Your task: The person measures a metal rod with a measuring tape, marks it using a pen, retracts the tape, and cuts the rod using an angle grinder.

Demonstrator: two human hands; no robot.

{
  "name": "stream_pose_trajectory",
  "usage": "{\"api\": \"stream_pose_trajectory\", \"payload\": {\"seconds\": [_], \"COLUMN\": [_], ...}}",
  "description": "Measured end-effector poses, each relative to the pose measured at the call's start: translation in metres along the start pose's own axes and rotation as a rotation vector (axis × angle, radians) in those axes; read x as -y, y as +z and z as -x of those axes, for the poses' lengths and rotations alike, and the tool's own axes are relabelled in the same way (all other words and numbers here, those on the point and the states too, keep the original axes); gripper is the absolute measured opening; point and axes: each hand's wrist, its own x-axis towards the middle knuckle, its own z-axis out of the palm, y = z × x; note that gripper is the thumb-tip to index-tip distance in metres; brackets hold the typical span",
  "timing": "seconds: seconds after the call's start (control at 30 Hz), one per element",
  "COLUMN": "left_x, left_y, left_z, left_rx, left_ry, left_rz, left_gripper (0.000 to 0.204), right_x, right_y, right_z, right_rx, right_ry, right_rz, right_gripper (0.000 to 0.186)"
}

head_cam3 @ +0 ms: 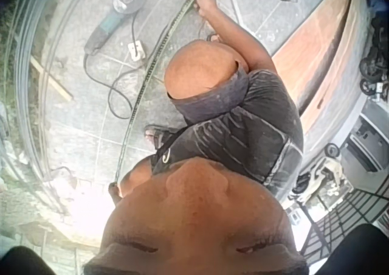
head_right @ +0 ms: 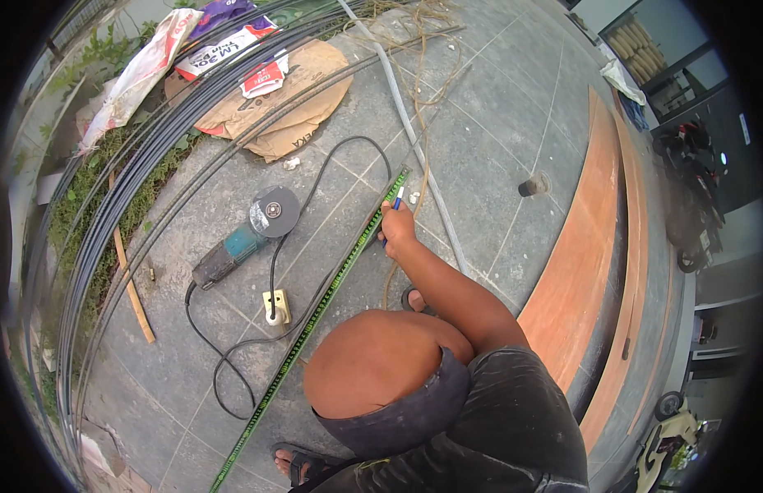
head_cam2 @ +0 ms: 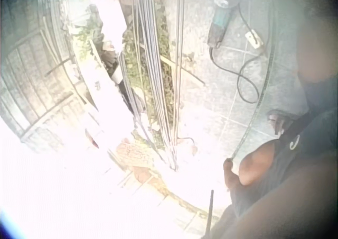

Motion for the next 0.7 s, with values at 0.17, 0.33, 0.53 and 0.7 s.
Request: {"api": "stream_pose_trajectory", "payload": {"seconds": [0.17,0.33,0.53,0.7], "left_x": [0.006,0.016,0.032,0.07], "left_y": [0.005,0.012,0.025,0.042], "left_z": [0.0,-0.003,-0.006,0.001], "left_rx": [-0.002,0.01,0.034,0.064], "left_ry": [0.002,0.013,0.046,0.114], "left_rz": [0.002,0.011,0.027,0.032], "left_gripper": [0.059,0.062,0.065,0.068], "right_x": [0.0,0.001,0.0,-0.001], "right_y": [0.0,-0.004,-0.005,-0.003], "right_z": [0.002,0.004,0.004,0.01], "right_rx": [0.01,0.036,0.07,0.133], "right_ry": [-0.004,-0.006,-0.017,-0.019], "right_rz": [-0.054,-0.059,-0.076,-0.027], "right_gripper": [0.016,0.014,0.012,0.009]}}
